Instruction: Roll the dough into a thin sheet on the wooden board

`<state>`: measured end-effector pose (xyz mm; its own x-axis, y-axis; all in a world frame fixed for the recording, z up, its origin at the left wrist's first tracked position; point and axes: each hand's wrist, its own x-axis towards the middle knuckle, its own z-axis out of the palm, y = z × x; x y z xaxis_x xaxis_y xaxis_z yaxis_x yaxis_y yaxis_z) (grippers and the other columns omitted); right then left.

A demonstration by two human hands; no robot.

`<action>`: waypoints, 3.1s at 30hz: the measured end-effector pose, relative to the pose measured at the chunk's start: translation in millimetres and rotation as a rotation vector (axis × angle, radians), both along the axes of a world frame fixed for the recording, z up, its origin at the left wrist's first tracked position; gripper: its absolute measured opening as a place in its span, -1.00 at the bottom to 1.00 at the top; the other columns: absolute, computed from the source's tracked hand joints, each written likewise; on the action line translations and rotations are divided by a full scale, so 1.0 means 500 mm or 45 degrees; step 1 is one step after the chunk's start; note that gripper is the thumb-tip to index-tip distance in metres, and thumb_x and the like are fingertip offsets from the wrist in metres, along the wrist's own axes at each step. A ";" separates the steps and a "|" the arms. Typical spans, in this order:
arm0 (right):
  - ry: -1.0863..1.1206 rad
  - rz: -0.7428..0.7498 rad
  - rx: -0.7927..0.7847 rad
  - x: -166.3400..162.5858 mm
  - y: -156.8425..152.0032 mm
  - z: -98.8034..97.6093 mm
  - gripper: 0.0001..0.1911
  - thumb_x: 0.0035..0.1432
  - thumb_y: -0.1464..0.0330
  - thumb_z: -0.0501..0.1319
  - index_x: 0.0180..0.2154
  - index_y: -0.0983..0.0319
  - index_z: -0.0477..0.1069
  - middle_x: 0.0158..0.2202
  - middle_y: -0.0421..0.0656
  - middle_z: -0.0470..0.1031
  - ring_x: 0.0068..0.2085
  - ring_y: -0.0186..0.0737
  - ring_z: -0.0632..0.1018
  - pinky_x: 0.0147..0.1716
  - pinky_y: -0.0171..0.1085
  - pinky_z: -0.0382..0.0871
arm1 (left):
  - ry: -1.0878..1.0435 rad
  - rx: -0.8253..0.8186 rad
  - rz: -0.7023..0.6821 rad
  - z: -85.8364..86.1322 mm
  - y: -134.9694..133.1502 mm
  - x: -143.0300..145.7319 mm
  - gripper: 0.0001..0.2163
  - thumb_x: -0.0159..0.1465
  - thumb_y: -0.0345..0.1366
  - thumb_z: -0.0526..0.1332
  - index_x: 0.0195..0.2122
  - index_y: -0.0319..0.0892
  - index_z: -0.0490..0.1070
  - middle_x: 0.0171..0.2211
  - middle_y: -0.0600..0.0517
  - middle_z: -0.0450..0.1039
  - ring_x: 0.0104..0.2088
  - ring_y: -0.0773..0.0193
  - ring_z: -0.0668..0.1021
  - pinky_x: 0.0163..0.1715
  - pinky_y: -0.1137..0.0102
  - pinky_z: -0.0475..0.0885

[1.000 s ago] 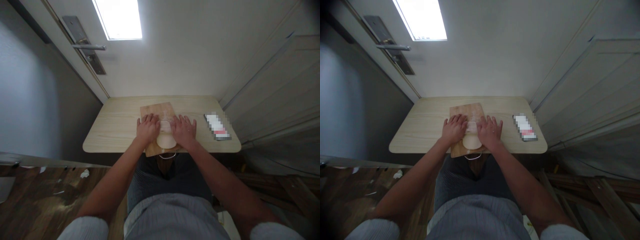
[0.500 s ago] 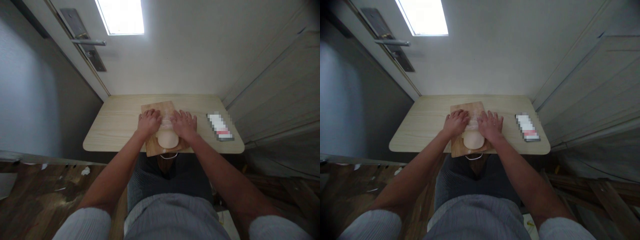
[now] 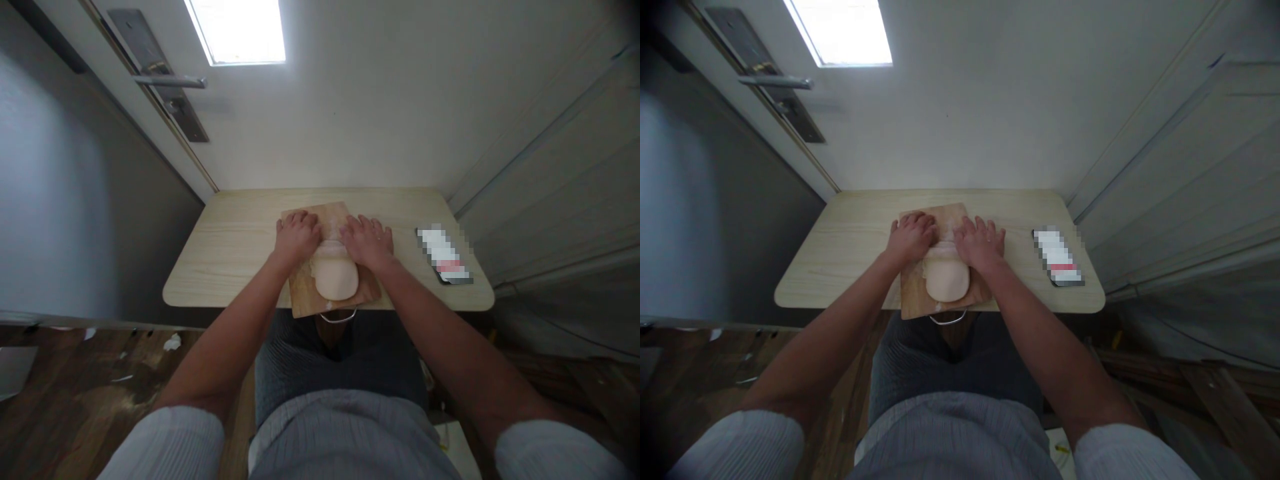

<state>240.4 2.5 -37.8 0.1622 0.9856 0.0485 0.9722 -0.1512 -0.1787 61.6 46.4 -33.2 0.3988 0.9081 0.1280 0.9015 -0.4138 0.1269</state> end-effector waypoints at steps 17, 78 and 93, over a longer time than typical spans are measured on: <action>0.049 -0.016 -0.019 0.011 0.066 0.003 -0.44 0.44 0.09 -0.13 0.30 0.14 0.29 0.25 0.05 0.40 0.18 0.17 0.40 0.14 0.16 0.24 | -0.055 0.111 0.102 0.005 0.067 0.018 -0.60 0.50 -0.21 -0.15 0.03 -0.15 0.47 0.08 -0.16 0.48 0.10 0.00 0.46 0.12 0.09 0.28; -0.067 -0.029 0.348 -0.022 -0.105 -0.038 -0.45 0.46 0.11 -0.11 0.22 0.27 0.38 0.26 0.09 0.40 0.24 0.22 0.30 0.24 0.31 -0.08 | -0.022 0.144 0.057 -0.006 -0.100 -0.011 -0.58 0.50 -0.08 -0.12 0.22 -0.03 0.36 0.26 -0.06 0.37 0.21 -0.03 0.38 0.20 -0.03 0.24; -0.074 0.079 0.415 -0.031 -0.273 -0.057 -0.36 0.45 0.08 -0.05 0.36 0.33 0.17 0.39 0.10 0.20 0.37 0.16 0.19 0.31 0.24 -0.06 | -0.125 0.192 0.031 -0.023 -0.277 -0.043 -0.51 0.51 -0.07 -0.10 0.40 -0.08 0.17 0.37 -0.04 0.26 0.40 0.03 0.22 0.34 -0.05 0.12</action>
<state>225.1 -133.9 -66.4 0.0898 0.9247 0.3700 0.9878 -0.0352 -0.1519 40.2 -92.3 -45.0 0.3560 0.8848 0.3008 0.8976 -0.4133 0.1533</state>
